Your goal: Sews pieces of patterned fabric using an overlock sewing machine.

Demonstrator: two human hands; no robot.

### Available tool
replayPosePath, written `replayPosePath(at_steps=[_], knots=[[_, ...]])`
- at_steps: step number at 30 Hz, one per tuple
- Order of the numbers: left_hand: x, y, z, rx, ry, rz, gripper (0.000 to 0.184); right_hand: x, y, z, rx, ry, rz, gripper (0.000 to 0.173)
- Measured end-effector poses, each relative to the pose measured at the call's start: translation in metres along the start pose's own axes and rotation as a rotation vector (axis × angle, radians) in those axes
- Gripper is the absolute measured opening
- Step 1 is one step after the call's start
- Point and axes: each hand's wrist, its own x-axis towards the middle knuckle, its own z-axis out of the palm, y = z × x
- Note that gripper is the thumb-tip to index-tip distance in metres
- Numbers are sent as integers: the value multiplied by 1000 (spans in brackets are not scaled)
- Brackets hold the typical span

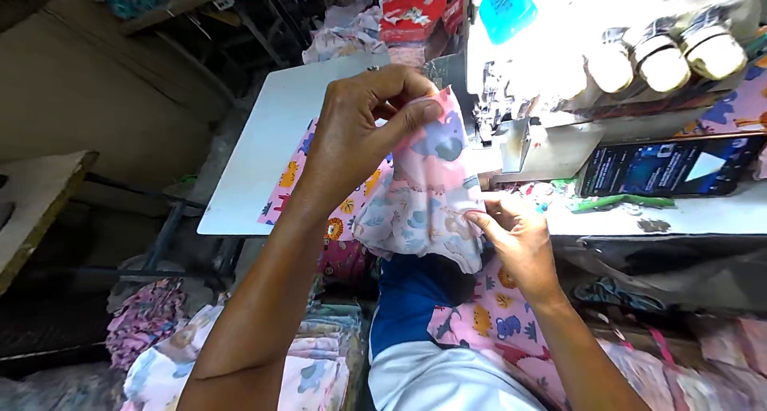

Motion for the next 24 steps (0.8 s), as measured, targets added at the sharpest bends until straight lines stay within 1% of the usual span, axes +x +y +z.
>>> replayPosePath(at_steps=[2, 5, 8, 10, 12, 14, 15, 16, 17, 18, 19, 21, 23, 24], knots=[[-3, 0, -1, 21, -41, -31, 17, 0, 0, -1, -69, 54, -24, 15], [-4, 0, -2, 41, 75, -95, 17, -4, 0, 0, -186, 111, -83, 17], [-3, -5, 2, 128, 174, -82, 18, -15, -6, 5, -207, 50, -191, 17], [-1, -10, 7, 182, 181, -43, 21, -25, -9, 11, -122, -52, -253, 19], [0, -13, 6, 220, 172, -8, 23, -34, -9, 15, -41, -229, -220, 31], [2, -14, -1, 240, 189, 21, 25, -44, -1, 12, -113, -437, -122, 50], [4, -14, -7, 249, 209, 30, 25, -47, 3, 8, -176, -544, -59, 56], [5, -15, -15, 258, 228, 34, 26, -51, 7, 4, -252, -631, 17, 55], [6, -17, -22, 271, 235, 37, 25, -55, 10, -1, -338, -678, 90, 52], [5, -18, -28, 281, 223, 41, 25, -58, 14, -5, -417, -665, 132, 49], [2, -20, -32, 285, 181, 41, 24, -61, 18, -10, -491, -616, 150, 44], [-5, -20, -29, 248, -2, 21, 24, -62, 22, -19, -617, -526, 161, 38], [-9, -18, -17, 204, -192, -44, 22, -59, 24, -25, -650, -451, 146, 41], [-11, -16, -10, 188, -233, -64, 20, -58, 23, -26, -640, -409, 121, 40]])
